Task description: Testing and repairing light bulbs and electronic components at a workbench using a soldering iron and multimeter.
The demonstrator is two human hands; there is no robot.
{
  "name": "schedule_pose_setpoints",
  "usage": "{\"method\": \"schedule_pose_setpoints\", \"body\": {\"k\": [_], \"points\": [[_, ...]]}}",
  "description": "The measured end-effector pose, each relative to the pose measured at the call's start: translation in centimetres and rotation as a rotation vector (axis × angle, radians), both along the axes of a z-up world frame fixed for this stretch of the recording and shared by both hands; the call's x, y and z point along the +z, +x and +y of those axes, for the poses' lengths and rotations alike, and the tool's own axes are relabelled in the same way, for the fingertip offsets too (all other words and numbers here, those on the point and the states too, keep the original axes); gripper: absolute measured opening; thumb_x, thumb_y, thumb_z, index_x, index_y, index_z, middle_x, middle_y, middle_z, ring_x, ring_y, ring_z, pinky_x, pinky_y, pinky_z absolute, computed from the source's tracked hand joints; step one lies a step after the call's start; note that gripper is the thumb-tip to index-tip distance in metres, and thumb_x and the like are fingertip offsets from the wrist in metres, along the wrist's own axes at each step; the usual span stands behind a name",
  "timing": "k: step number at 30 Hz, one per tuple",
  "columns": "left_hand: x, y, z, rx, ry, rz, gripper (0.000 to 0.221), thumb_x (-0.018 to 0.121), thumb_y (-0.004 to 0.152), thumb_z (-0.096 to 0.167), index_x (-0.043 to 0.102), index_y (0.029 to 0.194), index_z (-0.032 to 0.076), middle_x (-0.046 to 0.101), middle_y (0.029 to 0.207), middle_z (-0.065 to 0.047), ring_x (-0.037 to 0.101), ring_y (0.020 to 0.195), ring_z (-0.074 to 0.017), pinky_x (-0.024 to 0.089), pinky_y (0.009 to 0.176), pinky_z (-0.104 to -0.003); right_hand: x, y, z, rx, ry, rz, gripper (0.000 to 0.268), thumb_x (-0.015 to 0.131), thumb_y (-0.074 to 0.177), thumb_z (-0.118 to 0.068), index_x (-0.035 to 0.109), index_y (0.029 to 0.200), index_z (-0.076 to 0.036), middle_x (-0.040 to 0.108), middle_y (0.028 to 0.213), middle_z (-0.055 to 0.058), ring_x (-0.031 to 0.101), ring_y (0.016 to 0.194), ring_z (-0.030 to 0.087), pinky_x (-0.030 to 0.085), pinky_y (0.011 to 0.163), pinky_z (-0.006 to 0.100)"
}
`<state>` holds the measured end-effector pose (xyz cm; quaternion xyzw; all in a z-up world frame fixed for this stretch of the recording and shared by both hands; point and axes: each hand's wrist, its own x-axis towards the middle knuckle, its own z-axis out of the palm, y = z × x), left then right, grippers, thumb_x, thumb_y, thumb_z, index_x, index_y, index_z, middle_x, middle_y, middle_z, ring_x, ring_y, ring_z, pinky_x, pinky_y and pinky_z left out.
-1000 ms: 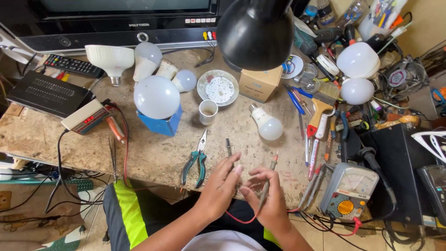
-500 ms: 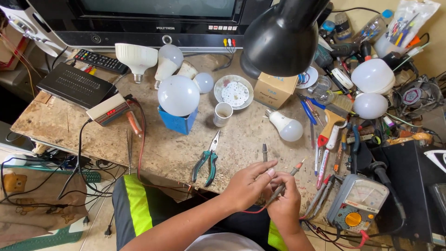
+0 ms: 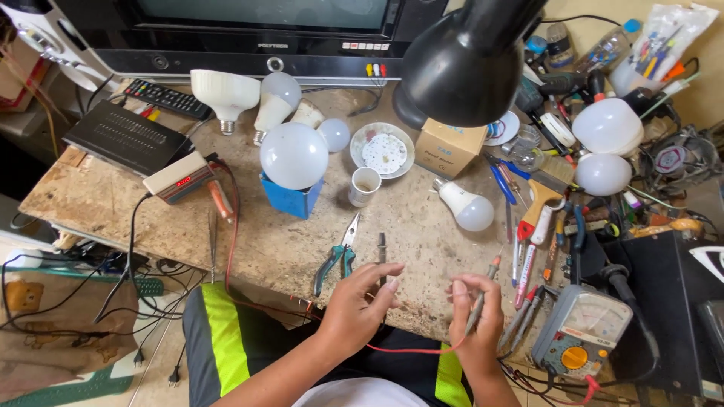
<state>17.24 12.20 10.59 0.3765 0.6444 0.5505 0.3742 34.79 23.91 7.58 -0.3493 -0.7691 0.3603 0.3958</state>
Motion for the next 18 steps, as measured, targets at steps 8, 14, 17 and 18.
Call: {"method": "schedule_pose_setpoints", "body": {"k": [8,14,17,18], "points": [[-0.9,-1.8,-0.2,-0.058,0.158,-0.131,0.061,0.042,0.082,0.011,0.065,0.138,0.010,0.069,0.139,-0.010,0.074,0.120,-0.0276,0.060,0.096,-0.042,7.0,-6.3,14.5,-0.016,0.045,-0.239,0.053,0.081,0.085,-0.022,0.034,0.109,-0.014,0.046,0.156,0.024,0.047,0.142,0.046,0.033,0.114,0.061],[-1.3,-1.6,-0.5,-0.057,0.108,0.019,0.066,0.045,0.084,-0.015,0.063,0.141,0.014,0.070,0.139,-0.007,0.072,0.127,-0.0243,0.058,0.089,-0.033,7.9,-12.2,21.9,-0.028,-0.194,-0.649,0.067,0.088,0.077,-0.033,0.033,0.111,-0.020,0.057,0.122,0.008,0.055,0.108,0.028,0.042,0.087,0.040],[-2.2,-2.0,-1.0,0.052,0.221,0.238,0.058,0.060,0.082,-0.014,0.071,0.131,0.015,0.078,0.125,-0.004,0.073,0.119,-0.0204,0.061,0.096,-0.034,7.2,-12.3,22.3,-0.028,-0.182,-0.531,0.068,0.094,0.072,-0.029,0.035,0.105,-0.017,0.050,0.100,0.003,0.049,0.089,0.020,0.040,0.076,0.035],[-2.5,-2.0,-1.2,0.057,0.219,0.236,0.058,0.060,0.082,-0.014,0.071,0.131,0.015,0.078,0.125,-0.004,0.073,0.119,-0.0204,0.061,0.096,-0.034,7.4,-12.0,21.7,-0.023,-0.182,-0.533,0.068,0.094,0.072,-0.029,0.035,0.105,-0.017,0.050,0.100,0.003,0.049,0.089,0.020,0.040,0.076,0.035]]}}
